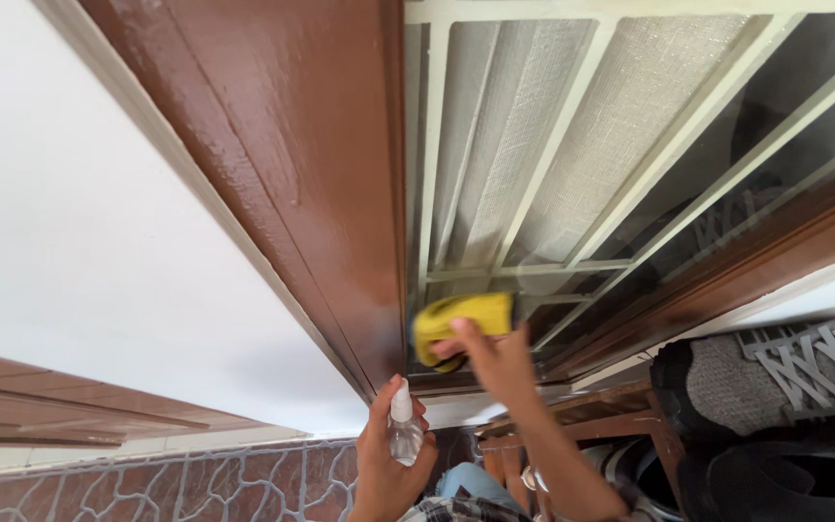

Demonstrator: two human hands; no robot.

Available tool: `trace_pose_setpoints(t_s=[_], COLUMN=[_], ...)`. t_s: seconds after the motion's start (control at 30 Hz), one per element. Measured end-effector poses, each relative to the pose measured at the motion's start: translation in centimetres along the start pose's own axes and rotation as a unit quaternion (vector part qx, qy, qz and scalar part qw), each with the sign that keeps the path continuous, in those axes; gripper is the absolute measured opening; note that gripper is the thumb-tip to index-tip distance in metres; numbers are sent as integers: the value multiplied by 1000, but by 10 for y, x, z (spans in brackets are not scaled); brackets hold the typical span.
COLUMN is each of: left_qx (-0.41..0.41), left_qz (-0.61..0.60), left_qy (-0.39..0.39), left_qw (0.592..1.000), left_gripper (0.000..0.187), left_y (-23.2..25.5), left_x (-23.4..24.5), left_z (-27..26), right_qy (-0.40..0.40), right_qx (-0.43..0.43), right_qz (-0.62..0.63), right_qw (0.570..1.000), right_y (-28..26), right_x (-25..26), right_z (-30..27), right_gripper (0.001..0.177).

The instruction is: The person cleans a glass door with a metal security grille using a yellow cloth and a spray bottle. They repeatedly spray the glass and wipe the surface in a systematic manner, focusing on the lower sections of the door.

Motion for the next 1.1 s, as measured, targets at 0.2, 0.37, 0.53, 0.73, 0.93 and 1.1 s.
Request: trace_pose_setpoints(t_s=[0.2, 0.37, 0.53, 0.73, 0.93, 1.1], left_qx=[-14, -30, -37, -39, -48, -54], left_qz=[-3, 11, 12, 7, 7, 8], left_qy=[8, 4, 6, 12, 15, 18], left_qw=[1000, 999, 999, 999, 999, 998], left_gripper=[81, 80, 79, 78, 80, 82], left_y=[2, 6, 10, 12, 9, 12], left_x=[1, -8, -19, -22, -26, -22], left_z=[1, 1, -5, -9, -10, -10], right_qy=[4, 81, 47, -12, 27, 28], right_qx=[7, 2, 61, 20, 6, 33], right_qz=[-5, -85, 28, 10, -59, 2], right_qw=[1000, 993, 997, 1000, 998, 999], right_y=[77, 87, 7, 22, 75, 36], right_x=[-1, 75, 71, 11, 65, 81], right_z=[-15, -6, 4, -5, -5, 0], right_gripper=[26, 36, 31, 27, 30, 31])
Point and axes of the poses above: each hand's wrist, its own z-axis towards the middle knuckle, its own x-axis out of the back of the hand, y = z × x, the point moved 9 cm from there along z, towards the middle knuckle, and after that the axes turned 9 degrees about y, right-handed, at the moved point
